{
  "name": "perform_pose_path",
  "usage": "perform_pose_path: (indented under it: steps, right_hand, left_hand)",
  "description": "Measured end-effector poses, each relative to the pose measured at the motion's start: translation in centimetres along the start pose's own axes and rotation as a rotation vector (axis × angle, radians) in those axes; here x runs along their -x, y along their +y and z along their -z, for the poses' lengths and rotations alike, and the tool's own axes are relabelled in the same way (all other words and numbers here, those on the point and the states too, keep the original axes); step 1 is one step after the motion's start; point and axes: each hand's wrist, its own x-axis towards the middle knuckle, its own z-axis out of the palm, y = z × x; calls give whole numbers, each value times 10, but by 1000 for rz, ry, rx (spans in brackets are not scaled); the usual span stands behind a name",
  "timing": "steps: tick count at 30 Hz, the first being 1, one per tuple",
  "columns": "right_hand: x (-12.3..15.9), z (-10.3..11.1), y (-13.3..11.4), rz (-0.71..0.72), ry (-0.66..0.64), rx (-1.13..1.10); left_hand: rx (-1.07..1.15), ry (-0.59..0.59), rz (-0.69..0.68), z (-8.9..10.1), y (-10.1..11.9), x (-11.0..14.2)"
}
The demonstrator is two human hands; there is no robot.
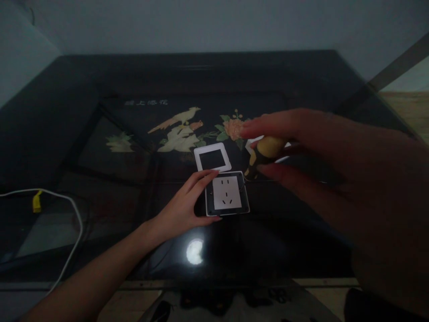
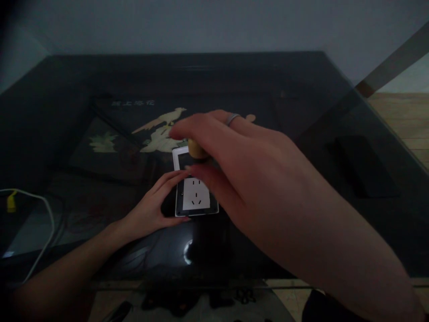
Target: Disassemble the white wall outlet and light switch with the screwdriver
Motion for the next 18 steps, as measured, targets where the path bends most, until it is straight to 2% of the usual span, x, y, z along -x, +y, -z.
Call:
perform_pose_path:
  steps: [2,6,9,14,18]
  right_hand:
    - [-2,-5,-2,22,17,72]
    - [-6,-15,-7,-66,67,257]
    - [-5,-13,-2,-47,40,231]
    - [-1,-2,7,0,-86,110]
    - [-5,-7,1,-35,3,196]
  left_hand:
    - [-12,9,-7,-1,-1,1]
    - [-21,8,-7,-1,-1,0]
    - [1,-3,-1,0,1,-2]
    - [22,2,-6,0,1,-1]
    - [16,10,-15,-1,-1,-1]
